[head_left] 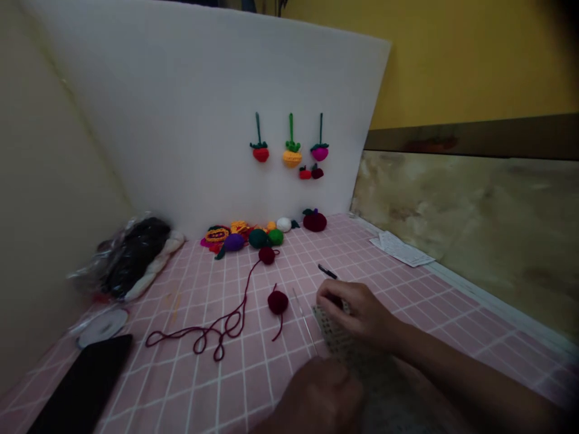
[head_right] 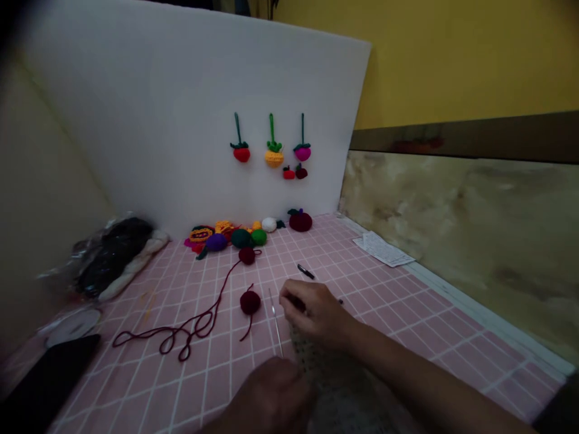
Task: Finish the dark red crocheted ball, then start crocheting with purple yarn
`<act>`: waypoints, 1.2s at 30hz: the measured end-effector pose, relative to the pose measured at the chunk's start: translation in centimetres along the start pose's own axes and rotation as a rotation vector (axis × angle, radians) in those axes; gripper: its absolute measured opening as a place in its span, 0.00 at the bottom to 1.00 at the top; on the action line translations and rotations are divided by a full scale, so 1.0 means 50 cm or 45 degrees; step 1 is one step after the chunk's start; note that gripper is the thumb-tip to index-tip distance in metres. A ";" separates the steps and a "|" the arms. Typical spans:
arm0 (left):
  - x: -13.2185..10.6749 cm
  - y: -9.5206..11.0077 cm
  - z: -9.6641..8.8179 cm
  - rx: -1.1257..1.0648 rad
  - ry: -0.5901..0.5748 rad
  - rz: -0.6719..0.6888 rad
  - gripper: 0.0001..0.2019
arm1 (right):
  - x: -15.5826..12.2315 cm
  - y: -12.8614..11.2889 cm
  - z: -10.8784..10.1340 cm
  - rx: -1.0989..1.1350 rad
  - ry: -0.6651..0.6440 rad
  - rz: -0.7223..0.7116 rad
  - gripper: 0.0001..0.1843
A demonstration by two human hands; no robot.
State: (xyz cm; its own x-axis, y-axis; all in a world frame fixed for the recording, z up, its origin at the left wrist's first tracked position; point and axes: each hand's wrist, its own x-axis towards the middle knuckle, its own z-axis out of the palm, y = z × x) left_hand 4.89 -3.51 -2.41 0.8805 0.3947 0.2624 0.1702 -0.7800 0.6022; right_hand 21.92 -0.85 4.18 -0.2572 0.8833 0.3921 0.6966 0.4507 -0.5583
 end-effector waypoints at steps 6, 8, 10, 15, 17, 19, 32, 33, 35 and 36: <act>0.023 -0.073 -0.070 -0.109 0.430 -0.235 0.08 | 0.048 0.051 -0.010 -0.118 -0.083 -0.020 0.08; 0.021 -0.079 -0.075 -0.172 0.484 -0.321 0.07 | 0.079 0.082 -0.001 -0.166 -0.095 -0.010 0.08; 0.019 -0.084 -0.073 -0.173 0.500 -0.335 0.08 | 0.114 0.113 0.010 -0.222 -0.083 0.001 0.07; 0.018 -0.095 -0.062 -0.111 0.464 -0.229 0.08 | 0.203 0.171 0.042 -0.350 -0.091 0.051 0.11; 0.016 -0.096 -0.060 -0.090 0.437 -0.213 0.08 | 0.235 0.188 0.056 -0.400 -0.100 0.072 0.15; 0.015 -0.095 -0.060 -0.065 0.412 -0.212 0.08 | 0.264 0.199 0.068 -0.447 -0.097 0.090 0.16; 0.015 -0.094 -0.046 0.110 0.393 -0.064 0.06 | 0.406 0.266 0.109 -0.587 0.110 0.339 0.18; 0.016 -0.096 -0.045 0.113 0.387 -0.067 0.06 | 0.411 0.269 0.117 -0.584 0.104 0.347 0.19; 0.016 -0.099 -0.043 0.119 0.374 -0.070 0.05 | 0.418 0.273 0.132 -0.576 0.089 0.358 0.19; 0.016 -0.100 -0.043 0.120 0.367 -0.072 0.05 | 0.421 0.275 0.137 -0.570 0.081 0.361 0.19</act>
State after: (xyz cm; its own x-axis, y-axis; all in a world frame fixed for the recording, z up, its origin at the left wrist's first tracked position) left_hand 3.81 1.77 -3.58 0.7089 0.5499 0.4417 0.2678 -0.7892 0.5527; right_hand 21.48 24.82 -0.27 0.0141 0.9465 0.3223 0.9540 0.0838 -0.2879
